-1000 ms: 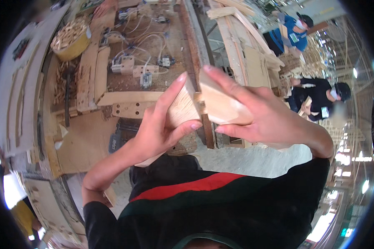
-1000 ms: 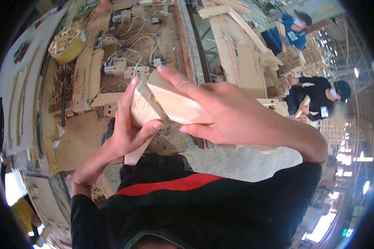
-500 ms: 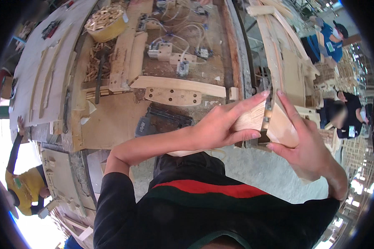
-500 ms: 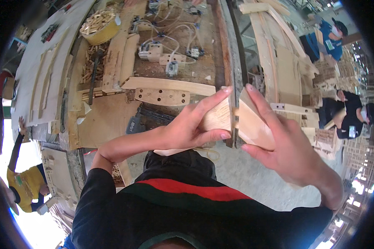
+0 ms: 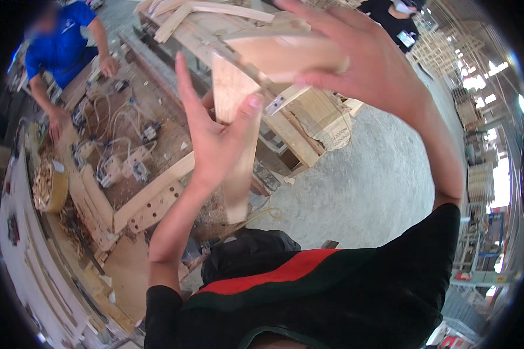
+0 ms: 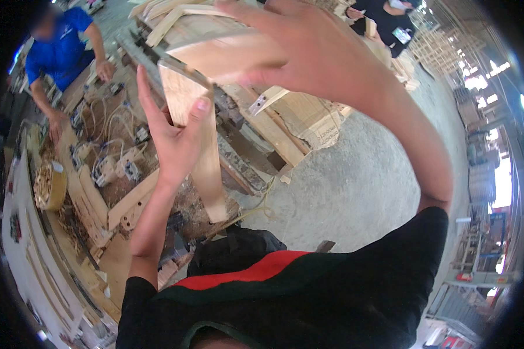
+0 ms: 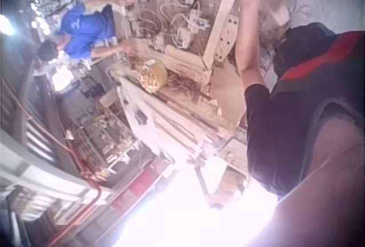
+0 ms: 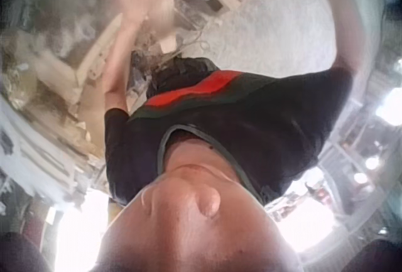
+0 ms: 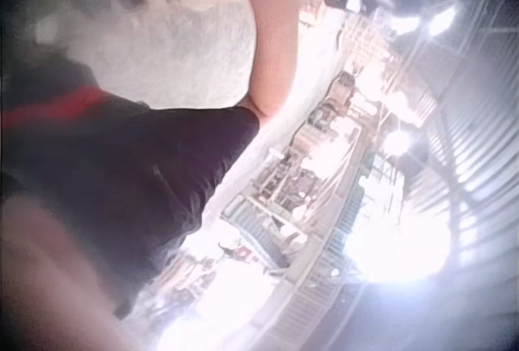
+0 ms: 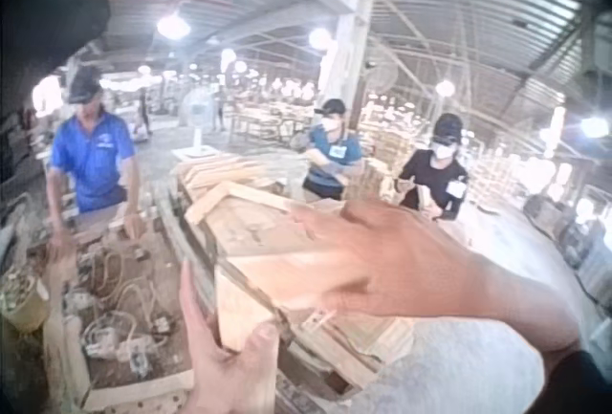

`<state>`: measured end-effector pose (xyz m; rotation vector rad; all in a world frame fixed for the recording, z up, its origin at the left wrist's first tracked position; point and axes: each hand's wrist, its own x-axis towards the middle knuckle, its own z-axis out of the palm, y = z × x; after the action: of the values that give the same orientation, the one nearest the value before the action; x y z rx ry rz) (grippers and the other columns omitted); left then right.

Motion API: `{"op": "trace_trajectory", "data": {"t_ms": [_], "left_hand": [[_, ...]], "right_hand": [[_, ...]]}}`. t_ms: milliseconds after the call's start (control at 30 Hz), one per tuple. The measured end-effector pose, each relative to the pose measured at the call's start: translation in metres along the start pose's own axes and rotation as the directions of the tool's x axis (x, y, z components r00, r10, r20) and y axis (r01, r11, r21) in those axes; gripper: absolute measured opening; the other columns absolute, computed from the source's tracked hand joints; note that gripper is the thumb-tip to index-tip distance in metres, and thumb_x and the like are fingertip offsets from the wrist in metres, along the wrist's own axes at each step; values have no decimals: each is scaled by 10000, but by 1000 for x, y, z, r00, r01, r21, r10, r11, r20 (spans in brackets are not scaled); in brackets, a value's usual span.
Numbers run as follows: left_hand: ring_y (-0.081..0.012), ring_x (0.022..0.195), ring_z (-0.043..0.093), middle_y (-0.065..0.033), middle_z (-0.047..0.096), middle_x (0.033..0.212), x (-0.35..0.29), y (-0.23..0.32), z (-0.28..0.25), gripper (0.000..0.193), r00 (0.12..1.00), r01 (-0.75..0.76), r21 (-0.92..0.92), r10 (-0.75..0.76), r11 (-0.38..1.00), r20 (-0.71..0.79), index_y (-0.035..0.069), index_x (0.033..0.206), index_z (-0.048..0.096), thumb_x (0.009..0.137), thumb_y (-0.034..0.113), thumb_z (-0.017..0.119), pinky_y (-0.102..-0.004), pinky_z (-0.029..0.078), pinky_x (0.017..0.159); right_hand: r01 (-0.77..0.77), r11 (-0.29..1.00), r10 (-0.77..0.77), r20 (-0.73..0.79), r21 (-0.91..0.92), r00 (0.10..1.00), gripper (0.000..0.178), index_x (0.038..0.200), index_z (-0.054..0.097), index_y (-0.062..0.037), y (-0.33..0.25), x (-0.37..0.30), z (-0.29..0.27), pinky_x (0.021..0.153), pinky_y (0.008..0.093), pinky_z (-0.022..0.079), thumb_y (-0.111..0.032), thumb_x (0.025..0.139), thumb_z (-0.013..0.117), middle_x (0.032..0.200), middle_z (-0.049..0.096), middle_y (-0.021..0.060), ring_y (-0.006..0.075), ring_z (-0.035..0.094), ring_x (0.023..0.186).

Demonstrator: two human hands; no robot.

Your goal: The person assembles wooden furniture components by inserting wooden dowels into pre-drilled holes and using a nail gun to fasten pieces together. They repeatedly pick up parts, align them, insert dowels, and secure joints, then place finished assemblies on a nearby stack.

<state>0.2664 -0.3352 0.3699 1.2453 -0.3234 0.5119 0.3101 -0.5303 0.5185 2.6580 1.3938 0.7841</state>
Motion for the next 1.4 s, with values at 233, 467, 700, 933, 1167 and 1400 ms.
{"op": "trace_trajectory", "data": {"t_ms": [233,467,700,933,1167,1400], "left_hand": [[-129,1013,533,-99,566,1149,-54,-47,37,515,901,190,-11,-178,982,-397,-33,1352,380,982,268,574,-287,438,896],[-132,1036,502,-90,534,1162,-90,-60,54,483,776,367,-299,-467,881,-424,-2,1291,445,1005,377,530,-295,419,903],[-154,1091,562,-110,528,1270,-172,-112,52,421,784,603,-354,-613,715,98,21,1348,419,987,169,577,-290,487,879],[-214,1015,642,-71,647,1138,-173,-55,50,363,506,388,283,-460,877,730,27,1205,621,862,116,698,-373,536,835],[-376,1303,394,-219,406,1409,-62,-105,-41,888,990,104,847,-131,521,-41,35,1450,331,746,278,814,-492,361,1063],[-396,1370,322,-308,278,1477,-81,-205,-39,1170,849,525,739,-197,423,-490,9,1522,44,731,342,839,-495,298,1122]], "right_hand": [[-489,832,433,246,263,867,1097,1432,378,-21,-95,-122,50,853,423,504,-552,593,844,1151,589,204,383,569,1056],[-681,646,577,364,344,731,906,1390,401,-83,-136,-196,123,695,452,532,-391,646,815,952,615,127,352,651,811],[-535,785,414,379,312,828,768,1268,542,-88,-44,-266,129,667,418,519,-244,562,803,868,595,110,330,624,763],[-157,892,-55,448,423,892,661,1127,592,-33,47,-255,134,638,429,495,-292,531,715,805,593,99,300,603,727],[186,831,-442,418,525,793,685,1115,542,-36,102,-240,195,600,411,472,-290,517,758,799,543,93,296,581,731],[203,836,-522,621,511,585,623,1117,517,-57,127,-226,258,702,438,474,-311,605,764,884,572,122,321,592,839]]}}
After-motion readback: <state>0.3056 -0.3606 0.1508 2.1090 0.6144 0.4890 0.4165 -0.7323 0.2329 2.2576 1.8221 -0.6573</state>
